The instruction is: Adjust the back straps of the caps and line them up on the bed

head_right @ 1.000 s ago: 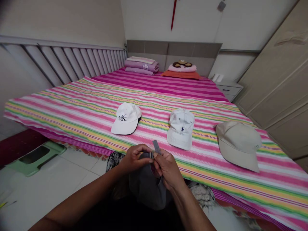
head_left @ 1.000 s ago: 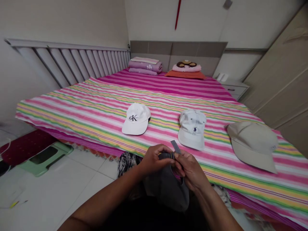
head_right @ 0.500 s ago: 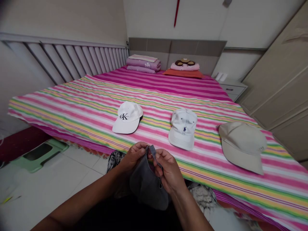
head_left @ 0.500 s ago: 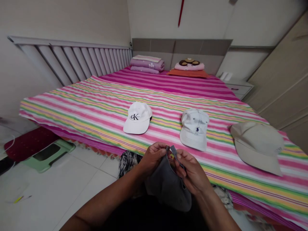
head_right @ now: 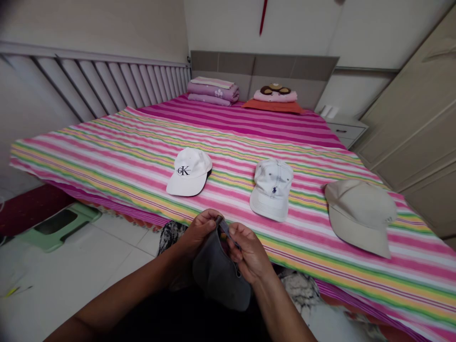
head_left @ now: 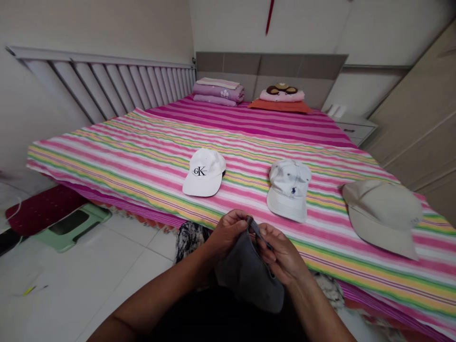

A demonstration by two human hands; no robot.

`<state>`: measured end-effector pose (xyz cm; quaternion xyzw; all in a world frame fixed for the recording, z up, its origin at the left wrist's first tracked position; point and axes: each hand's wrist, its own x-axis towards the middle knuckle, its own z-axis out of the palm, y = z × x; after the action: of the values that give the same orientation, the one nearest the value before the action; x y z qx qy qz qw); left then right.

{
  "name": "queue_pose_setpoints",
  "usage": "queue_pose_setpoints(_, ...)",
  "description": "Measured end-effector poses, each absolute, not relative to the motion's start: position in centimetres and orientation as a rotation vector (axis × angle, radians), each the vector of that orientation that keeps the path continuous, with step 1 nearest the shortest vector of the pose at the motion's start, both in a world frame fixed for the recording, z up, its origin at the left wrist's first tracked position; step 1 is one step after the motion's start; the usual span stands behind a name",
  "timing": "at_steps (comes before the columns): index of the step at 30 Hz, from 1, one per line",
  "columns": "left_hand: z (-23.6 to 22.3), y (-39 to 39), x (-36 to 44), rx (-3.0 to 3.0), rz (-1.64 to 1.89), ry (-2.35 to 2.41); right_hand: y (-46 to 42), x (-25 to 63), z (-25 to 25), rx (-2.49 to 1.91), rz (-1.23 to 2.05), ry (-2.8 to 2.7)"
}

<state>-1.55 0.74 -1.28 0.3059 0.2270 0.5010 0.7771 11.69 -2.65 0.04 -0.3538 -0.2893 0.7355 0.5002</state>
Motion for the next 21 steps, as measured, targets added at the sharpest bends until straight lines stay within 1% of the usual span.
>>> queue_pose_setpoints(6, -1.71, 0.7, -1.85, 0.724, 1.075, 0.571, -2.76, 11.18, -0.33, -0.963, 1.662, -0.739)
queue_pose_setpoints(14, -1.86, 0.51, -1.75, 0.772, 1.065, 0.656, -2.62, 11.47, -0.8, -1.139, 1.377, -0.978)
queue_pose_setpoints(17, -1.79, 0.37, -1.64, 0.837, 1.045, 0.674, -2.62, 11.45, -0.77, -1.116, 1.367, -0.981)
queue_pose_setpoints(21, -1.72, 0.26, -1.66, 0.944, 1.047, 0.725, -2.79, 10.98, -0.48, -1.044, 1.449, -0.86)
